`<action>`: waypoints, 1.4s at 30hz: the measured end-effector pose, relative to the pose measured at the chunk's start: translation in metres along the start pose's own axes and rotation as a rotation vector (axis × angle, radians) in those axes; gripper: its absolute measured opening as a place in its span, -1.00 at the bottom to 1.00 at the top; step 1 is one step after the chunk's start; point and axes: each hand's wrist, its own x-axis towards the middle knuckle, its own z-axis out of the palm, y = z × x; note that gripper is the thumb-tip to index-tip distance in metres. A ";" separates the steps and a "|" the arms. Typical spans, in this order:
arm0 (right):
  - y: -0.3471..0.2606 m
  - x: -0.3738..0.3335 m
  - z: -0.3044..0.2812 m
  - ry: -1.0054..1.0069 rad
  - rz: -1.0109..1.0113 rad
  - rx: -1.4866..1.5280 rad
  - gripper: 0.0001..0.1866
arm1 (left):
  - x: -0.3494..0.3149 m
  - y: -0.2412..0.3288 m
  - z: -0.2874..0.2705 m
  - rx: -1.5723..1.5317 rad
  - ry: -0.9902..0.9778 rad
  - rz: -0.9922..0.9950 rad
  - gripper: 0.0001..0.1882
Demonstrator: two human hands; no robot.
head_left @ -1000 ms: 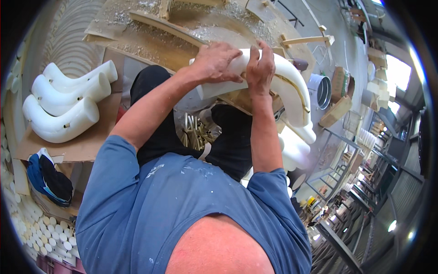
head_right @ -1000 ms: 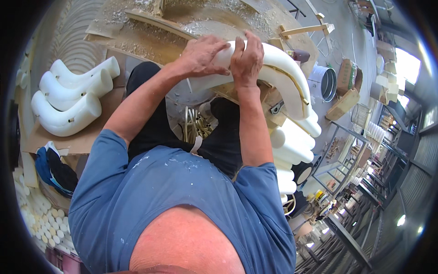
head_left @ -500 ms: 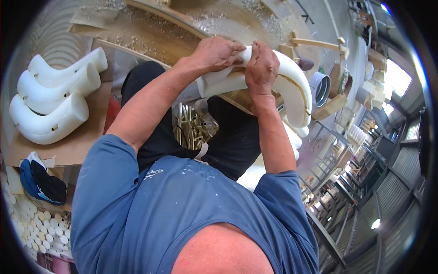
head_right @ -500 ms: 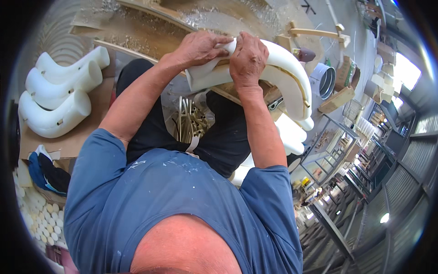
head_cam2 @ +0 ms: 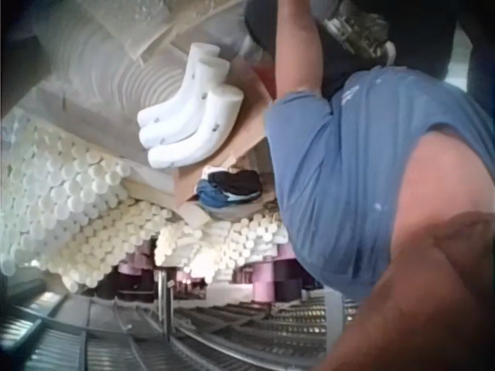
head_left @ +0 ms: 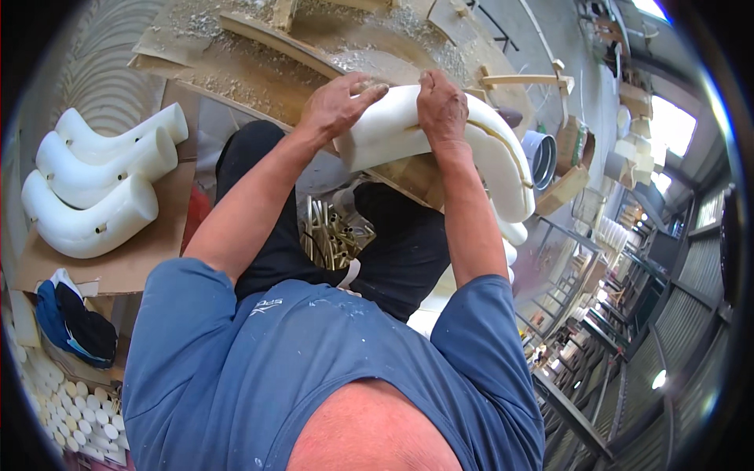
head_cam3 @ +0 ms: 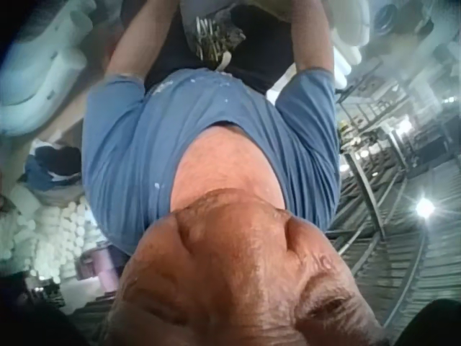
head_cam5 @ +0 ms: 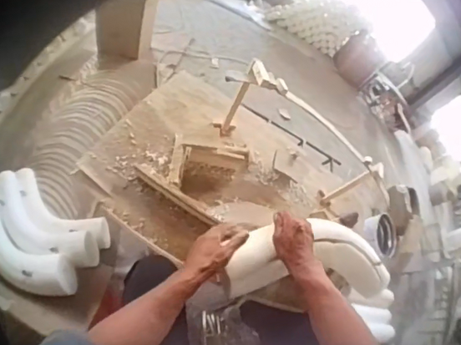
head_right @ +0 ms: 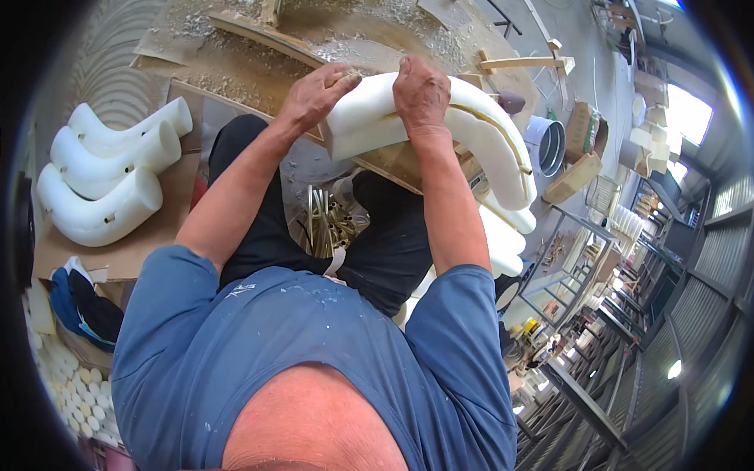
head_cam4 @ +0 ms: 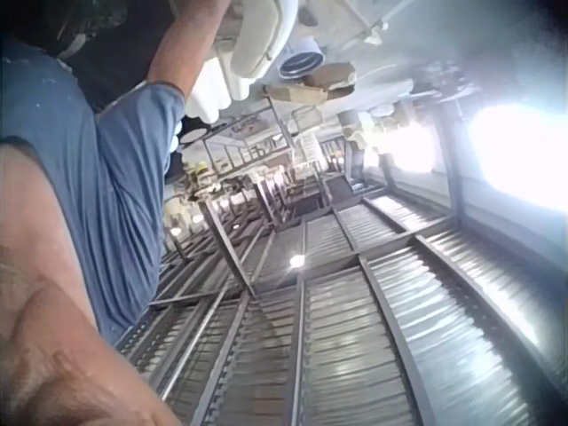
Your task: The recorder trims, shapes, and assembles curved foam components using a wooden jig, a knife, a mallet, and a spray adhesive gun.
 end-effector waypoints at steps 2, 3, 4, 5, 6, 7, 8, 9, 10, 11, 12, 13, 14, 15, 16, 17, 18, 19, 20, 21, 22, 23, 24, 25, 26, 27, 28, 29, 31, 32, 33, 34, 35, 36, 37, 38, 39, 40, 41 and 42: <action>-0.005 0.004 0.003 0.011 -0.023 0.037 -0.73 | -0.009 -0.006 0.008 -0.028 0.240 0.109 -0.34; -0.009 0.004 0.006 0.018 -0.042 0.069 -0.73 | -0.010 -0.018 0.011 -0.020 0.254 0.105 -0.34; -0.008 0.002 0.008 0.022 -0.046 0.072 -0.73 | -0.008 -0.018 0.014 0.057 0.327 0.060 -0.36; -0.007 -0.001 0.010 0.038 -0.082 0.064 -0.73 | -0.006 -0.018 0.016 0.135 0.399 0.014 -0.38; -0.007 -0.002 0.013 0.055 -0.117 0.056 -0.73 | -0.004 -0.019 0.016 0.089 0.320 -0.029 -0.41; -0.003 -0.003 0.014 0.061 -0.109 0.057 -0.73 | -0.003 -0.013 0.019 0.094 0.313 -0.024 -0.41; 0.000 -0.001 0.016 0.099 -0.098 0.065 -0.73 | -0.001 -0.006 0.023 0.113 0.330 -0.058 -0.40; 0.004 0.002 0.017 0.140 -0.084 0.073 -0.73 | 0.000 0.001 0.026 0.134 0.346 -0.089 -0.39; 0.001 0.008 0.020 0.156 -0.067 0.074 -0.73 | 0.004 0.000 0.024 0.146 0.331 -0.077 -0.39; -0.006 0.020 0.020 0.103 -0.018 0.089 -0.74 | 0.012 -0.002 0.019 0.148 0.293 -0.139 -0.38; -0.009 0.030 0.015 0.052 0.031 0.105 -0.74 | 0.020 -0.003 0.015 0.150 0.253 -0.199 -0.37; -0.011 0.038 0.006 0.075 0.030 0.116 -0.74 | 0.028 -0.012 0.007 0.166 0.259 -0.180 -0.37; -0.007 0.034 -0.008 0.176 0.026 0.344 -0.72 | 0.025 -0.022 0.002 0.076 0.213 -0.196 -0.35; -0.002 0.028 -0.024 0.278 0.021 0.571 -0.69 | 0.024 -0.030 -0.003 -0.013 0.166 -0.211 -0.34; 0.028 0.013 -0.038 0.480 -0.077 0.514 -0.70 | 0.026 -0.019 0.003 -0.067 0.060 -0.197 -0.35; 0.050 -0.008 -0.054 0.649 -0.306 -0.057 -0.71 | 0.021 -0.017 0.003 -0.054 0.047 -0.196 -0.35; 0.044 -0.040 -0.055 0.627 0.146 0.714 -0.64 | 0.016 -0.015 0.003 -0.037 0.035 -0.176 -0.36; 0.041 -0.073 -0.051 0.601 0.367 0.717 -0.59 | 0.016 -0.011 0.000 -0.019 0.026 -0.145 -0.37; 0.037 -0.101 -0.040 0.574 0.579 0.723 -0.54 | 0.018 -0.016 -0.002 0.029 0.010 -0.109 -0.42; 0.040 -0.129 -0.019 0.503 0.670 0.729 -0.49 | 0.017 -0.007 0.001 0.049 -0.017 -0.102 -0.42; 0.042 -0.152 0.002 0.448 0.752 0.731 -0.44 | 0.013 0.012 0.005 -0.023 -0.180 -0.141 -0.40; 0.040 -0.166 0.026 0.503 0.730 0.824 -0.34 | 0.010 0.031 0.008 -0.087 -0.332 -0.181 -0.37; 0.016 -0.158 0.037 0.408 0.658 1.128 -0.29 | 0.002 0.008 0.008 0.100 -0.118 0.072 -0.23; 0.020 -0.156 0.034 0.512 0.585 1.342 -0.17 | -0.012 0.033 0.026 0.002 -0.286 -0.018 -0.16; 0.013 -0.148 0.021 0.499 0.634 1.478 -0.16 | -0.023 0.039 0.031 -0.130 -0.263 -0.069 -0.18; 0.007 -0.142 0.008 0.482 0.679 1.617 -0.15 | -0.031 0.046 0.033 -0.261 -0.239 -0.120 -0.20; 0.006 -0.138 0.002 0.513 0.672 1.636 -0.15 | -0.036 0.052 0.033 -0.233 -0.253 -0.106 -0.20; 0.010 -0.134 -0.004 0.415 0.678 1.625 -0.15 | -0.039 0.055 0.034 -0.304 -0.260 -0.116 -0.21; 0.007 -0.135 -0.016 0.321 0.671 1.627 -0.15 | -0.045 0.060 0.031 -0.361 -0.261 -0.119 -0.22; 0.001 -0.135 -0.027 0.260 0.688 1.688 -0.14 | -0.049 0.064 0.029 -0.422 -0.328 -0.151 -0.23; -0.005 -0.136 -0.037 0.193 0.702 1.746 -0.14 | -0.053 0.066 0.026 -0.486 -0.392 -0.185 -0.25; -0.006 -0.139 -0.039 0.198 0.685 1.757 -0.14 | -0.057 0.070 0.026 -0.473 -0.389 -0.172 -0.25; -0.008 -0.141 -0.040 0.197 0.635 1.783 -0.14 | -0.061 0.072 0.025 -0.438 -0.376 -0.148 -0.27; -0.011 -0.144 -0.039 0.191 0.585 1.808 -0.14 | -0.065 0.074 0.023 -0.404 -0.360 -0.125 -0.28; -0.011 -0.148 -0.037 0.195 0.581 1.815 -0.14 | -0.074 0.080 0.026 -0.396 -0.360 -0.123 -0.28; -0.010 -0.152 -0.035 0.229 0.572 1.820 -0.16 | -0.085 0.090 0.028 -0.361 -0.323 -0.112 -0.29; -0.010 -0.157 -0.032 0.260 0.565 1.824 -0.18 | -0.095 0.097 0.030 -0.328 -0.286 -0.104 -0.29; -0.013 -0.160 -0.028 0.249 0.551 1.834 -0.18 | -0.099 0.093 0.023 -0.323 -0.271 -0.096 -0.29; -0.015 -0.162 -0.023 0.232 0.492 1.788 -0.19 | -0.102 0.084 0.013 -0.203 -0.274 0.054 -0.29; -0.016 -0.164 -0.018 0.216 0.436 1.743 -0.19 | -0.104 0.074 0.003 -0.080 -0.275 0.198 -0.30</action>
